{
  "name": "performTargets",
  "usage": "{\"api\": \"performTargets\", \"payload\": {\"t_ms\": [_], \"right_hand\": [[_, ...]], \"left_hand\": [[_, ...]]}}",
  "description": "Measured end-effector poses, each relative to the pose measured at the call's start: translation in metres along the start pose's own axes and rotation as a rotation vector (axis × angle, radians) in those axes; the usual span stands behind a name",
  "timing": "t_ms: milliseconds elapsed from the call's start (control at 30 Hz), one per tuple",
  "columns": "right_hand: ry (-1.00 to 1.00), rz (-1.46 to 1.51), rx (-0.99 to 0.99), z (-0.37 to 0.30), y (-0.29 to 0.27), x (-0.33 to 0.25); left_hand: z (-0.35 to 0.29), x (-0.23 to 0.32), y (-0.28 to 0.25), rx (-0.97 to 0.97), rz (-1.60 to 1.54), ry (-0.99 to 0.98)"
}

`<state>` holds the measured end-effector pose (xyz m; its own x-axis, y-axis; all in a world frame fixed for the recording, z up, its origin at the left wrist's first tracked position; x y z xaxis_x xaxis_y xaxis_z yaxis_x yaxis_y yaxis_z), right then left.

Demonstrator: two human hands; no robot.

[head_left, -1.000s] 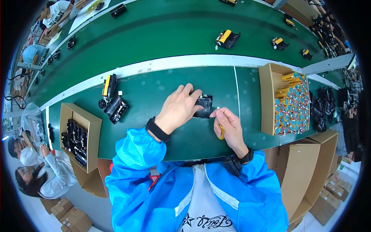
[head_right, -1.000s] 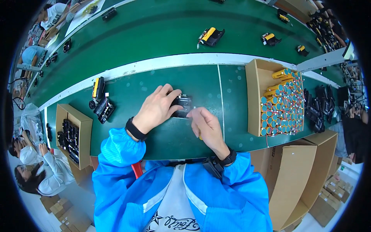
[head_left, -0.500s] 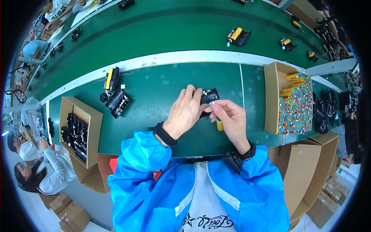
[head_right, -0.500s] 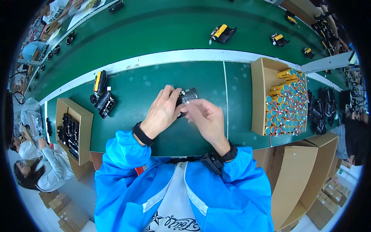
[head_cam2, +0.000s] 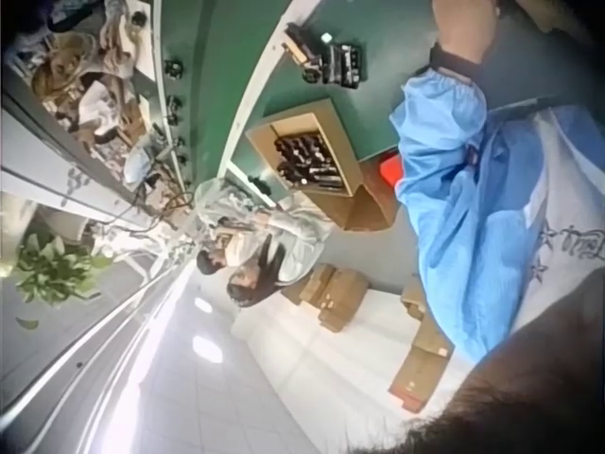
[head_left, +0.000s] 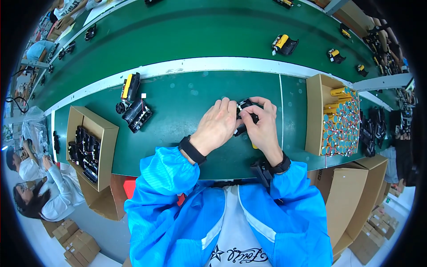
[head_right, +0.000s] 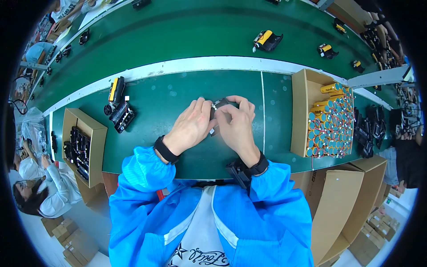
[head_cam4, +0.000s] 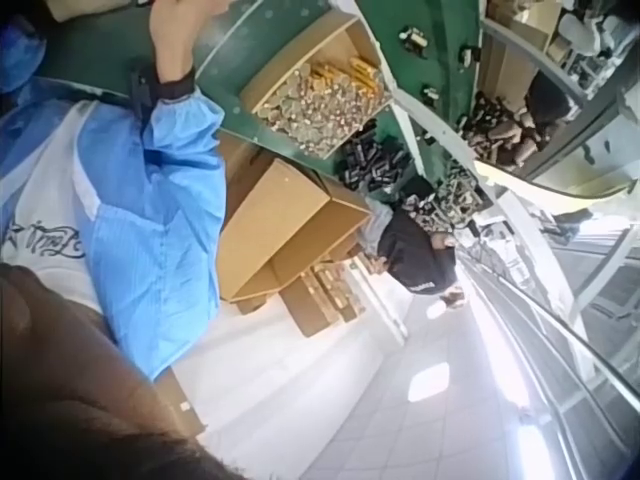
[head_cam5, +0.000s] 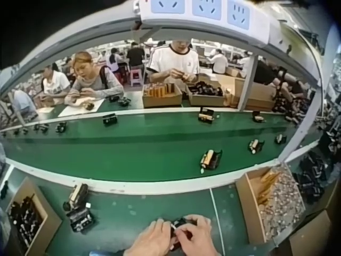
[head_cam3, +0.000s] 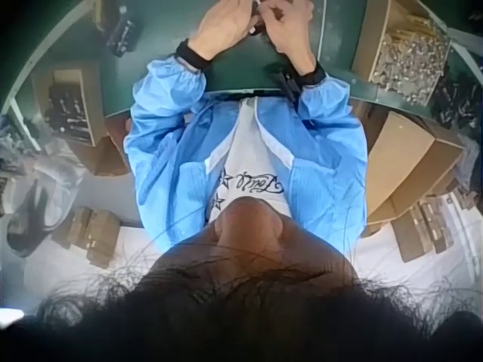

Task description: The person assembles battery packs by hand by picking up a battery and a plastic housing, inserting the battery, and connecting the wires. They then place the assembled unit onto a conveyor belt and repeat the process.

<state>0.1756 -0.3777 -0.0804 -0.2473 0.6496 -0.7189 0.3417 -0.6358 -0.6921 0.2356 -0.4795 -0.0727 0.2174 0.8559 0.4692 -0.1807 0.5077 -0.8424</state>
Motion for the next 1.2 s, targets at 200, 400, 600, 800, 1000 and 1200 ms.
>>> {"api": "performTargets", "payload": {"t_ms": [200, 400, 600, 800, 1000, 1200], "right_hand": [[-0.017, -0.006, -0.028, 0.002, 0.002, -0.007], [-0.036, 0.009, -0.002, -0.001, 0.001, -0.009], [0.006, 0.051, -0.035, 0.001, 0.003, -0.008], [0.009, 0.013, -0.035, 0.000, 0.003, -0.004], [0.021, 0.019, -0.039, 0.001, 0.005, -0.004], [0.017, -0.011, -0.039, 0.002, 0.006, -0.006]], "left_hand": [[0.000, 0.001, -0.001, 0.000, 0.027, 0.018], [-0.001, 0.001, 0.000, 0.015, 0.026, 0.000], [-0.001, 0.003, -0.003, 0.025, 0.034, 0.010], [-0.001, -0.001, 0.002, -0.034, -0.040, -0.035], [0.000, 0.002, -0.002, 0.001, 0.046, 0.014], [0.000, 0.002, 0.001, -0.009, 0.077, 0.017]]}}
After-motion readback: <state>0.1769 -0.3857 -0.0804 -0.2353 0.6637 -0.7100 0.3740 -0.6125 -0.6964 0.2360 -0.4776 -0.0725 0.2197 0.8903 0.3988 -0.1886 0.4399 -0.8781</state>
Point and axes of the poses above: each hand's wrist, its own z-axis towards the middle knuckle, its own y-axis out of the palm, x = y × z, the point moved 9 cm from there along z, towards the middle knuckle, and after that the axes turned 11 degrees about y, right-handed, at the moved point
